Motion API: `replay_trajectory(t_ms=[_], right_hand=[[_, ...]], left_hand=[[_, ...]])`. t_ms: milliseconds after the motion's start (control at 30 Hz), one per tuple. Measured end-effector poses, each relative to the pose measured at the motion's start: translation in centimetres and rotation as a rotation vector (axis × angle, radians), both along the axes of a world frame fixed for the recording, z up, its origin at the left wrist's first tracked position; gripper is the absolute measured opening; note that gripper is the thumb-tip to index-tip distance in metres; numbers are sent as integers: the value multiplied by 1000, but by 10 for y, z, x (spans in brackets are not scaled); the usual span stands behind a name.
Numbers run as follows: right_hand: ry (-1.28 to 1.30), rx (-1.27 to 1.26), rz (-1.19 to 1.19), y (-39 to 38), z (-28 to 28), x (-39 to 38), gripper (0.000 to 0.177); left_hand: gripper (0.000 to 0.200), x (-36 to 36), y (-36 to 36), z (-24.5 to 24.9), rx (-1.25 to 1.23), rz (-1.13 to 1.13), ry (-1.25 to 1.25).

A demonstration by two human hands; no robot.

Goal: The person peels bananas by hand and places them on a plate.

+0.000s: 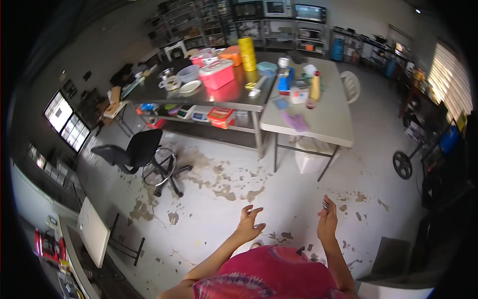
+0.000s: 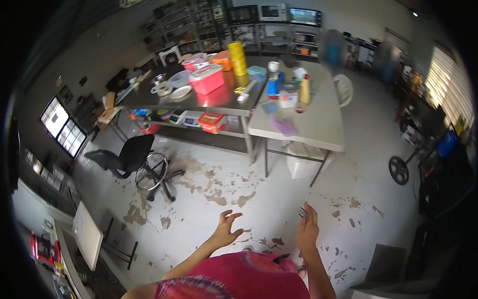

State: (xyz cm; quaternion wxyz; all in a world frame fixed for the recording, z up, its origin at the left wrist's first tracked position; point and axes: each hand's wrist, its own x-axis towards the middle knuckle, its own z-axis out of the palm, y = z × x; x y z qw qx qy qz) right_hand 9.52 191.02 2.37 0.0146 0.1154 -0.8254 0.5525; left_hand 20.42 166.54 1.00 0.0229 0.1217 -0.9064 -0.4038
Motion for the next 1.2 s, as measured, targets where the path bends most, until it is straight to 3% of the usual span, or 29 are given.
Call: replay_trajectory(t_ms=[67, 233, 467, 533, 600, 633, 733, 800, 867, 933, 1067, 1200], right_hand=[[252, 103, 57, -51, -3, -10, 38], [213, 141, 264, -185, -14, -13, 39], [270, 292, 693, -320, -1, -64, 44], [262, 284, 718, -348, -9, -103, 40], [-18, 501, 708, -378, -14, -148, 38], [-30, 516, 711, -401, -5, -171, 35], [21, 465, 624, -481, -20, -239, 33], [173, 397, 660, -549, -35, -273, 32], [463, 199, 701, -626, -24, -287, 31], [172, 378, 809, -692, 19, -277, 29], [229, 131, 979, -806, 18, -258, 28], [198, 10, 1018, -885, 3, -274, 31]], left_hand=[[57, 19, -55, -8, 2, 97, -13], [56, 52, -150, 16, 43, 380, -14], [56, 27, -252, -14, 113, 466, -15], [56, 5, -285, -17, 101, 479, 13], [55, -14, -316, -22, 85, 502, 33], [55, -23, -335, -22, 90, 523, 28], [54, -53, -402, -11, 91, 599, 27], [53, -67, -440, 6, 134, 690, -21], [53, -76, -483, -4, -4, 738, 51], [51, -83, -522, -13, -80, 794, 67], [51, -105, -592, -14, 83, 967, 29], [51, -125, -693, -44, 60, 902, -50]])
